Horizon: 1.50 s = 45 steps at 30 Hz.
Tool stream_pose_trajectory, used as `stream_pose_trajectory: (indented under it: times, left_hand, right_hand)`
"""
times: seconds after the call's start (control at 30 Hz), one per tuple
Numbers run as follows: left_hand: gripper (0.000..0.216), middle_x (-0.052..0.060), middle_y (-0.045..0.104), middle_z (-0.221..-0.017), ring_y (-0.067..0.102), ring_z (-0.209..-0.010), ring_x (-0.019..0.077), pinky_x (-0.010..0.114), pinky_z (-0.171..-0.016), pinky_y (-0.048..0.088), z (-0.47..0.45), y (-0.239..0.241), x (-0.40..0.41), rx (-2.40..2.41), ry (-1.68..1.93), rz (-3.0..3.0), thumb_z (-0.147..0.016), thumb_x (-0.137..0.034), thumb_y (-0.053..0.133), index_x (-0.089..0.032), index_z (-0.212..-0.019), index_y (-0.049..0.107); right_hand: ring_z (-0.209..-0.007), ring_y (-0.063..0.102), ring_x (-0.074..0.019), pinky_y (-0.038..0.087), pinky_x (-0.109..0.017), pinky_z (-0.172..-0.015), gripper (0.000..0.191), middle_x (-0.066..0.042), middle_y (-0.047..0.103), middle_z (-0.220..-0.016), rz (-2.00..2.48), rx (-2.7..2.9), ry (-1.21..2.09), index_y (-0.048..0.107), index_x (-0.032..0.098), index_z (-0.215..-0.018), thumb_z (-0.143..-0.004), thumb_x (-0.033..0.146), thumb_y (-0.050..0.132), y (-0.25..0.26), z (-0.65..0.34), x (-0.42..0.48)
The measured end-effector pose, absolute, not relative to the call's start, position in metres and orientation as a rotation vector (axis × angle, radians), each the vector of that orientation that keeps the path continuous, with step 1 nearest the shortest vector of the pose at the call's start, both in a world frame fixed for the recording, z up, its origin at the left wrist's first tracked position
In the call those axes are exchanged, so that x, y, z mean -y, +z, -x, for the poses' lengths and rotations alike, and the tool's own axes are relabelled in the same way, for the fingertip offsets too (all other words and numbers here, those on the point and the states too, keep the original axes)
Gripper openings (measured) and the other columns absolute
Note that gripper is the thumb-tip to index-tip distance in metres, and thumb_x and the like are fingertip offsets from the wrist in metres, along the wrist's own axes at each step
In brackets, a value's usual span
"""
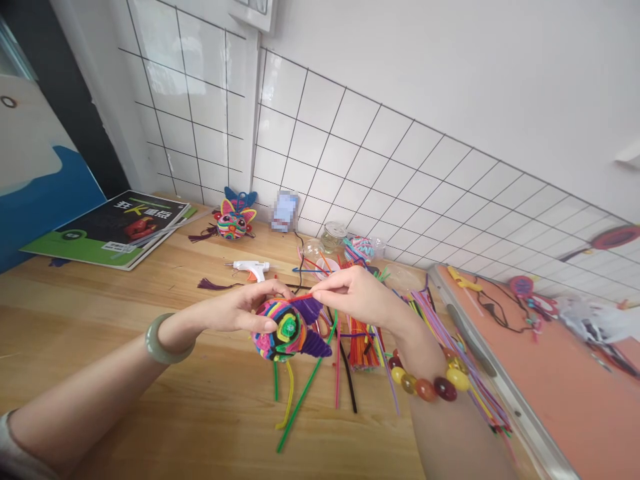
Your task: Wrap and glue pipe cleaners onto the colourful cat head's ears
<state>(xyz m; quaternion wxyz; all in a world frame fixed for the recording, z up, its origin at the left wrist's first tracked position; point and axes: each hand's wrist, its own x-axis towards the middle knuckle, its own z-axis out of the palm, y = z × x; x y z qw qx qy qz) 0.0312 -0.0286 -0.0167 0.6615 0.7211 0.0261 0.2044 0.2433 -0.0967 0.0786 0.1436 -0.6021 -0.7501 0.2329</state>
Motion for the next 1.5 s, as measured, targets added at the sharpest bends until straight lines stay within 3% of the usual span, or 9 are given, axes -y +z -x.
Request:
stream_pose_trajectory:
  times: [0.17, 0.4, 0.7, 0.9, 1.5]
  left_hand:
    - [0.034, 0.002, 0.052, -0.087, 0.051, -0.069, 0.0095, 0.02, -0.058, 0.044, -0.03, -0.014, 0.03, -0.092, 0.446, -1.679, -0.077, -0.032, 0.06, -0.018, -0.105, 0.047]
    - [0.034, 0.002, 0.052, -0.088, 0.05, -0.071, 0.0098, 0.021, -0.061, 0.044, -0.028, -0.012, 0.029, -0.113, 0.466, -1.796, -0.079, -0.033, 0.056, -0.018, -0.108, 0.048]
    - [0.034, 0.006, 0.051, -0.102, 0.051, -0.089, 0.0153, 0.026, -0.076, 0.044, -0.029, -0.019, 0.022, -0.064, 0.524, -1.893, -0.081, -0.032, 0.053, -0.018, -0.111, 0.046]
    - [0.033, 0.006, 0.049, -0.105, 0.05, -0.09, 0.015, 0.026, -0.077, 0.043, -0.029, -0.022, 0.02, -0.06, 0.539, -1.899, -0.083, -0.033, 0.052, -0.018, -0.112, 0.045]
    - [0.033, 0.006, 0.048, -0.107, 0.049, -0.095, 0.0178, 0.029, -0.08, 0.042, -0.029, -0.025, 0.018, -0.073, 0.52, -1.861, -0.083, -0.035, 0.05, -0.019, -0.112, 0.045]
  right_hand:
    - [-0.072, 0.064, -0.0161, 0.049, -0.023, -0.059, 0.022, -0.002, 0.071, -0.085, 1.752, 2.157, 0.677, 0.073, 0.021, -0.086, -0.077, 0.031, 0.055, 0.08, -0.241, 0.097]
    - [-0.054, 0.055, -0.0109, 0.041, -0.021, -0.05, 0.02, 0.002, 0.065, -0.063, 1.762, 2.186, 0.636, 0.071, 0.023, -0.08, -0.078, 0.028, 0.053, 0.084, -0.239, 0.097]
    - [-0.063, 0.056, -0.0123, 0.041, -0.023, -0.057, 0.026, 0.002, 0.064, -0.066, 1.782, 2.21, 0.596, 0.069, 0.02, -0.087, -0.084, 0.029, 0.045, 0.091, -0.245, 0.099]
    - [-0.077, 0.061, -0.0145, 0.045, -0.024, -0.067, 0.024, -0.003, 0.068, -0.089, 1.707, 2.042, 0.746, 0.066, 0.018, -0.093, -0.08, 0.033, 0.053, 0.087, -0.25, 0.106]
    - [-0.072, 0.057, -0.0127, 0.041, -0.023, -0.064, 0.016, 0.0, 0.065, -0.079, 1.698, 2.125, 0.547, 0.065, 0.018, -0.077, -0.08, 0.03, 0.054, 0.084, -0.243, 0.109]
